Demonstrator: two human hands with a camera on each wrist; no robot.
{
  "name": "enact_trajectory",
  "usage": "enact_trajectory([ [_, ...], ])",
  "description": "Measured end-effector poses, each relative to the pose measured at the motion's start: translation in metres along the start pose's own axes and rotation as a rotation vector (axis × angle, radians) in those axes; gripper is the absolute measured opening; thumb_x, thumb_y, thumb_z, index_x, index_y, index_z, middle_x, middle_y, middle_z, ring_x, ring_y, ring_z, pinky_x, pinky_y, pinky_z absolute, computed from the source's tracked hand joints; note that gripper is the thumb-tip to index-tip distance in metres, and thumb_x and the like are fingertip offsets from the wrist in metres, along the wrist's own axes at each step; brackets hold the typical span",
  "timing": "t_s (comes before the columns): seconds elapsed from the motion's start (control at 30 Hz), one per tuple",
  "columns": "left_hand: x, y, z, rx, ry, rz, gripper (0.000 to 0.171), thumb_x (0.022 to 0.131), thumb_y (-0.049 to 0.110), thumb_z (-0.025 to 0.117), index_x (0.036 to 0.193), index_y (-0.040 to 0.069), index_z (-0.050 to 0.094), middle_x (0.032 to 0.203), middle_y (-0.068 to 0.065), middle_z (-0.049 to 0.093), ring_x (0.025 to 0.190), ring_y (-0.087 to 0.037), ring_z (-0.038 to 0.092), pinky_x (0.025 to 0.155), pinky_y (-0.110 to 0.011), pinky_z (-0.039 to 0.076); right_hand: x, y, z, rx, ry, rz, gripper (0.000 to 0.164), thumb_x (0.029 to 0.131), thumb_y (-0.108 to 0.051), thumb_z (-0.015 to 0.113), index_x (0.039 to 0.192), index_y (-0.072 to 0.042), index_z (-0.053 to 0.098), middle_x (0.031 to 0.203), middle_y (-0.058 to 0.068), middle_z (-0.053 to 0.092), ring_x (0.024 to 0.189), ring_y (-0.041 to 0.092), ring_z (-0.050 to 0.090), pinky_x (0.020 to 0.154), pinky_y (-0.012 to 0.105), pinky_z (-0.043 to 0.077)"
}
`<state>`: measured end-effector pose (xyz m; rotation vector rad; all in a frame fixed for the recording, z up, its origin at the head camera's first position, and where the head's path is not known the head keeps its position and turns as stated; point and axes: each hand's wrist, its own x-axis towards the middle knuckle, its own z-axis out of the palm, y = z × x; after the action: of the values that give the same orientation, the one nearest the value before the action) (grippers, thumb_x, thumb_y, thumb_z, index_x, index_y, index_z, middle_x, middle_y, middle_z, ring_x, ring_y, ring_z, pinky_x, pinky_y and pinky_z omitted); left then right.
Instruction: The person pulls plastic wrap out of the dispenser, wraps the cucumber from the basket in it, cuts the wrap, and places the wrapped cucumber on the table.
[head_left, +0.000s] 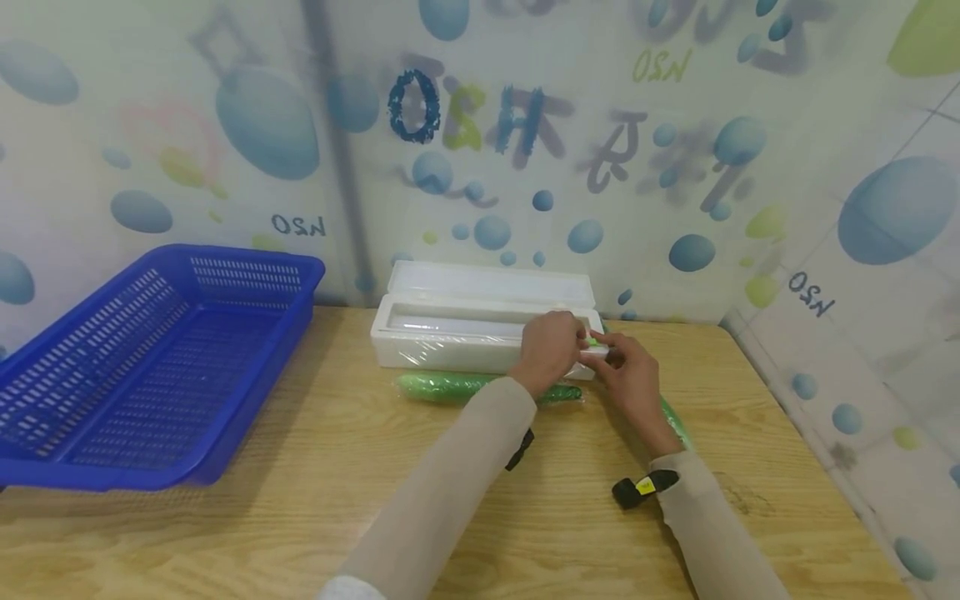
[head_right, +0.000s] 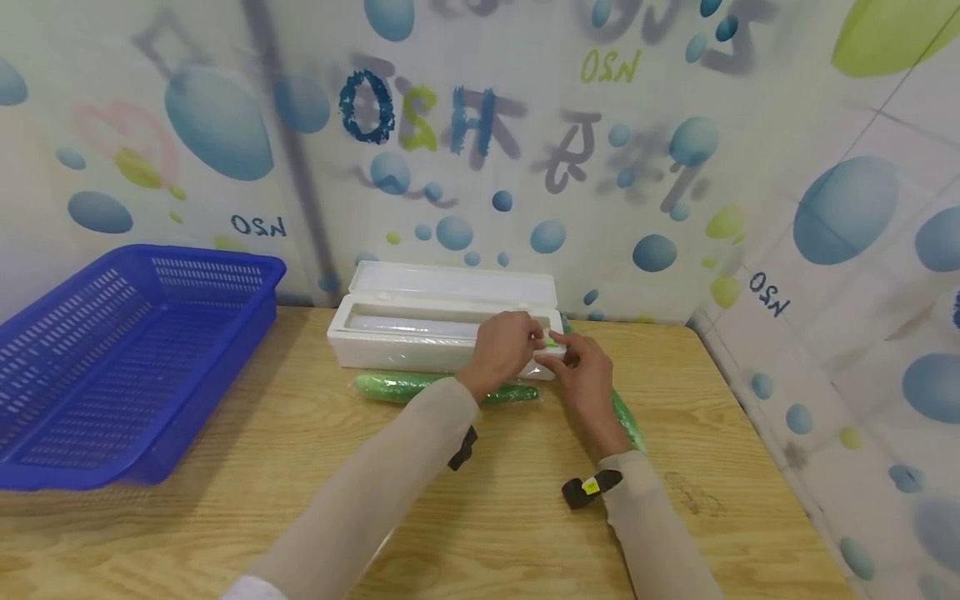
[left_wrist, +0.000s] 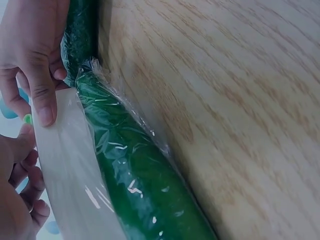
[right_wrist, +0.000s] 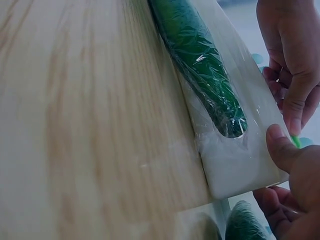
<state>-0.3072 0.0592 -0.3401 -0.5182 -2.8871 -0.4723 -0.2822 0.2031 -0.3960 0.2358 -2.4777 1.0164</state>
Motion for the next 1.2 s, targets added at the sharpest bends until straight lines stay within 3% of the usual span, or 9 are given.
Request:
enact_trajectory([
  [0.33, -0.001, -0.005, -0.002, 0.009, 0.008, 0.013, 0.014, 0.089, 0.029, 0.069, 0.1, 0.024, 0.076, 0.092, 0.011, 0.071, 0.082, -0.009, 0.064, 0.07, -0.026, 0.051, 0.001, 0.0, 0.001, 0.022, 0.004, -0.017, 0.036, 0.08, -0.019, 0.076, 0.115, -0.011, 0.069, 0.09, 0.009, 0.062, 0.072, 0.02, 0.054, 0.062, 0.028, 0.045],
  [0.8, -0.006, -0.012, -0.004, -0.077, 0.014, -0.007, 0.012, 0.089, 0.02, 0.069, 0.099, 0.021, 0.076, 0.091, 0.012, 0.071, 0.087, -0.009, 0.064, 0.075, -0.025, 0.05, 0.0, -0.006, 0.003, 0.028, -0.015, -0.014, 0.036, 0.081, -0.021, 0.076, 0.116, -0.012, 0.068, 0.092, 0.009, 0.062, 0.074, 0.02, 0.055, 0.064, 0.028, 0.045],
  [1.2, -0.01, -0.026, -0.009, -0.09, 0.014, 0.034, 0.012, 0.088, 0.02, 0.07, 0.097, 0.016, 0.076, 0.093, 0.007, 0.072, 0.087, -0.011, 0.065, 0.075, -0.024, 0.051, -0.002, -0.001, 0.002, 0.004, -0.008, -0.014, 0.039, 0.082, -0.024, 0.074, 0.119, -0.012, 0.066, 0.1, 0.01, 0.063, 0.081, 0.022, 0.059, 0.068, 0.032, 0.047],
])
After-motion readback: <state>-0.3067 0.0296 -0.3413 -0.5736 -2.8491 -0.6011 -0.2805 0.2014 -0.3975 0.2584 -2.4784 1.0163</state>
